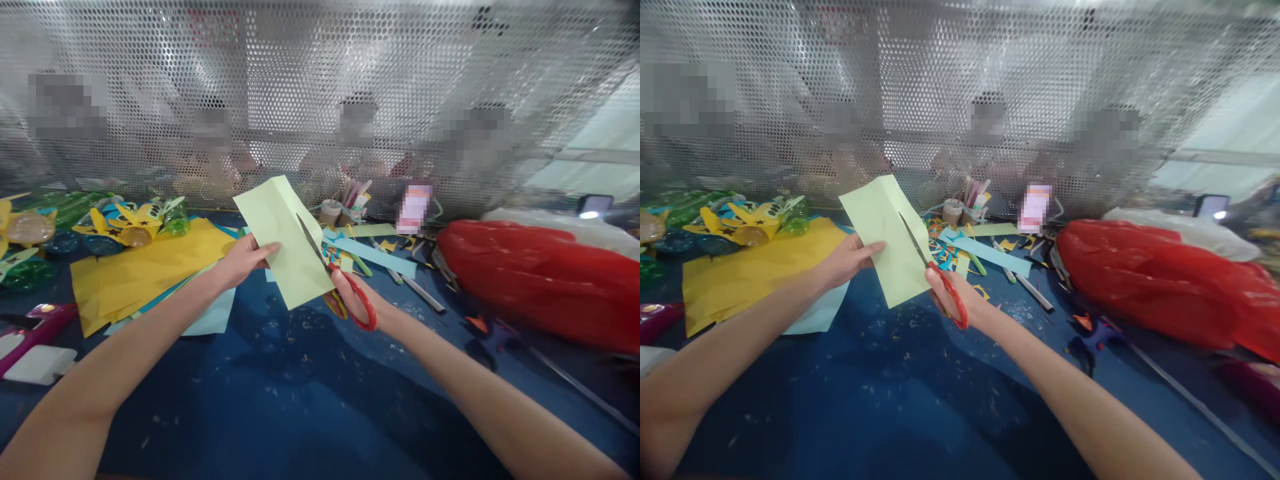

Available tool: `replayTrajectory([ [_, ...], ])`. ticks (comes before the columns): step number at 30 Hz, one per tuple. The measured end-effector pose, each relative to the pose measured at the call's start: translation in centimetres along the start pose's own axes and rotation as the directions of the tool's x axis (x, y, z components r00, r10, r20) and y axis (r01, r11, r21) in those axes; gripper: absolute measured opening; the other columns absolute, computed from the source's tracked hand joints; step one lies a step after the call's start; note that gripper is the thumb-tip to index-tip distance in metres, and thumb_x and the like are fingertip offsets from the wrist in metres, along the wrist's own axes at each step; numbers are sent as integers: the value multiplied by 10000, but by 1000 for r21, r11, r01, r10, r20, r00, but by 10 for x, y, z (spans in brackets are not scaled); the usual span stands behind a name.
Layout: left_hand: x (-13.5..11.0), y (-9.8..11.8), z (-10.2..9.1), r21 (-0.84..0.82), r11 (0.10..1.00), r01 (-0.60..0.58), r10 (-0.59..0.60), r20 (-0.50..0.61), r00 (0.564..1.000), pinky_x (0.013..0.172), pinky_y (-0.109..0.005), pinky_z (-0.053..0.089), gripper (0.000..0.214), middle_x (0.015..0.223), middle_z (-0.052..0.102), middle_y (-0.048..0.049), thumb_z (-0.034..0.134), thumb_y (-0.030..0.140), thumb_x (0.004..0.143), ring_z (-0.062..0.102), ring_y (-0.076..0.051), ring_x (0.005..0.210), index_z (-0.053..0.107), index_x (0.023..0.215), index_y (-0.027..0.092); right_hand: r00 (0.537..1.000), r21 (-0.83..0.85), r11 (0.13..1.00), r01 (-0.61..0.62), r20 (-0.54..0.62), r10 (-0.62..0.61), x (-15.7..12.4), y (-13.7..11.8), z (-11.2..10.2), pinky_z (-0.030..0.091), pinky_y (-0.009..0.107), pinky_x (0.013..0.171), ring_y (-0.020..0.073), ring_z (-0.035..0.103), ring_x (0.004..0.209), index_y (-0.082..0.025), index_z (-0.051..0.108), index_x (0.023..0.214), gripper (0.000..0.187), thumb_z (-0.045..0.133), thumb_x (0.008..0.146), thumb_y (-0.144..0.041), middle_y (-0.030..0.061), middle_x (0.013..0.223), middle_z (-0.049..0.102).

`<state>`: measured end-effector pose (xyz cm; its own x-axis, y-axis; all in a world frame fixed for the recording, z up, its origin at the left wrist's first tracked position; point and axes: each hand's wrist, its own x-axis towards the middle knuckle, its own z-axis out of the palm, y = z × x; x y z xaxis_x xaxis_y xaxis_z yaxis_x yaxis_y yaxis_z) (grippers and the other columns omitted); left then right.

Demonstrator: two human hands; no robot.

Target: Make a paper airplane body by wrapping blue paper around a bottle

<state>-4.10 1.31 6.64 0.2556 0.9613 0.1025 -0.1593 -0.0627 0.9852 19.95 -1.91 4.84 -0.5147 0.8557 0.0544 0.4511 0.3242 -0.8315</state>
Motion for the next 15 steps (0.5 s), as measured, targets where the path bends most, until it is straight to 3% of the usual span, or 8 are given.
replayTrajectory([
  [8, 0, 1, 0, 5, 1000, 6, -6, 5, 1000, 829, -433, 557, 446, 1138, 685, -138, 748, 358, 712, 656, -294, 1011, 622, 1081, 141, 999, -34, 999, 7, -50, -9, 0, 2, 0, 366, 292, 406, 122, 393, 373, -250, 337, 506, 648, 162, 844, -775, -2, 400, 385],
  [15, 1, 0, 0, 2, 1000, 3, -3, -1, 1000, 817, -425, 564, 421, 1137, 686, -140, 734, 349, 729, 661, -296, 1003, 629, 1084, 148, 993, -75, 997, -37, -114, 28, 0, 0, 1, 469, 381, 543, 205, 520, 497, -261, 444, 563, 624, 188, 865, -743, 29, 448, 435],
])
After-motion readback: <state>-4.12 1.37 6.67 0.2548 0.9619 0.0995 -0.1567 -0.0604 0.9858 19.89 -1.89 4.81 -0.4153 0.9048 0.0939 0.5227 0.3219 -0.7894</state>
